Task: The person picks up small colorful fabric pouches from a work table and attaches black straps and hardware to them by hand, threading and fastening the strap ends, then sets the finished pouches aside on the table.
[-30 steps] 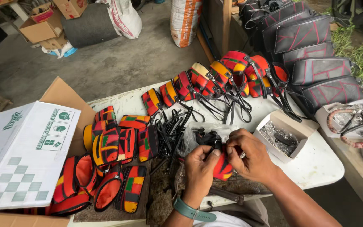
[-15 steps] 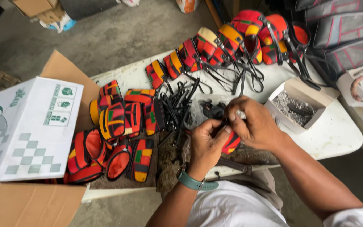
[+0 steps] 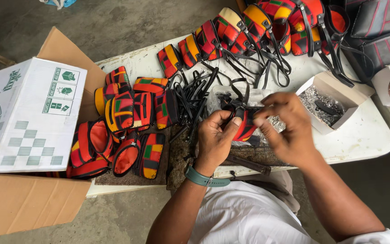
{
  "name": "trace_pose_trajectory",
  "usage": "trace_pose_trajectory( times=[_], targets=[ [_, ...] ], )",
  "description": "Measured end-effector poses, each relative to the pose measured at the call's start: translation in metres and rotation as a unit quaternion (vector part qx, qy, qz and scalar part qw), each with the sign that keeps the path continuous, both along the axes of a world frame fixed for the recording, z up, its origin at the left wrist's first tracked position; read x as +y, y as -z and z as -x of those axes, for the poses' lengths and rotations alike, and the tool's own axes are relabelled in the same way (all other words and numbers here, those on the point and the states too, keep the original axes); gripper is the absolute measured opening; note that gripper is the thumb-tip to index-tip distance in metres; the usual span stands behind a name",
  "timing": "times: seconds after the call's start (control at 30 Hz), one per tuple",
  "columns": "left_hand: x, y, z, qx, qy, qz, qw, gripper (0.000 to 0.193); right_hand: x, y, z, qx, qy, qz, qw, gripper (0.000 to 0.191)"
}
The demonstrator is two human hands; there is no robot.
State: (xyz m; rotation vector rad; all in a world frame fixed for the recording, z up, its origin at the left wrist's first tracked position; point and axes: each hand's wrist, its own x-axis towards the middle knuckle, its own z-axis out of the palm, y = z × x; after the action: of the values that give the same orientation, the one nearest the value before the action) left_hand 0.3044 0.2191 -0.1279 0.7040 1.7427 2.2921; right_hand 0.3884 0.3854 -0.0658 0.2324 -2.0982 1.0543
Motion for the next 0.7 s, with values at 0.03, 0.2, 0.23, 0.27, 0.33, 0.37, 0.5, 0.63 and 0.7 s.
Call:
trace_pose_trajectory(
  times=[0.03,0.2,0.23,0.27,0.33,0.37,0.5,0.63,0.7],
  targets=[
    [-0.002,-0.001,-0.001,0.006,0.0,0.004,1.0,0.012,-0.004,0.001,-0.003,-0.017,-0.005,-0.022,1.0,0.012],
    [-0.008,-0.014,-0.01,0.044,-0.011,0.064,0.997,0.016,-0.016,0.01,-0.001,-0.02,0.028,-0.059,0.998,0.014],
    [-0.008,-0.017,-0.012,0.025,0.008,0.033,0.999,0.017,-0.016,0.011,0.001,-0.02,0.025,-0.055,0.998,0.013],
    [-0.009,-0.021,-0.013,0.005,0.027,0.003,1.0,0.019,-0.016,0.012,0.002,-0.015,0.022,-0.053,0.998,0.013],
    [-0.011,-0.027,-0.017,0.043,-0.017,0.09,0.995,0.018,-0.016,0.012,0.004,-0.006,0.016,-0.049,0.999,0.013],
    [-0.013,-0.03,-0.019,0.063,-0.039,0.134,0.988,0.018,-0.016,0.013,0.004,-0.003,0.013,-0.047,0.999,0.013],
    [-0.015,-0.04,-0.026,0.16,-0.072,0.157,0.972,0.015,-0.015,0.014,0.002,0.011,0.007,-0.048,0.999,0.013],
    [-0.013,-0.047,-0.03,0.214,-0.091,0.144,0.962,0.015,-0.013,0.015,0.0,0.015,0.001,-0.047,0.999,0.013],
    [-0.013,-0.049,-0.031,0.22,-0.09,0.147,0.96,0.016,-0.011,0.015,0.0,0.018,-0.007,-0.043,0.999,0.013]
  ],
)
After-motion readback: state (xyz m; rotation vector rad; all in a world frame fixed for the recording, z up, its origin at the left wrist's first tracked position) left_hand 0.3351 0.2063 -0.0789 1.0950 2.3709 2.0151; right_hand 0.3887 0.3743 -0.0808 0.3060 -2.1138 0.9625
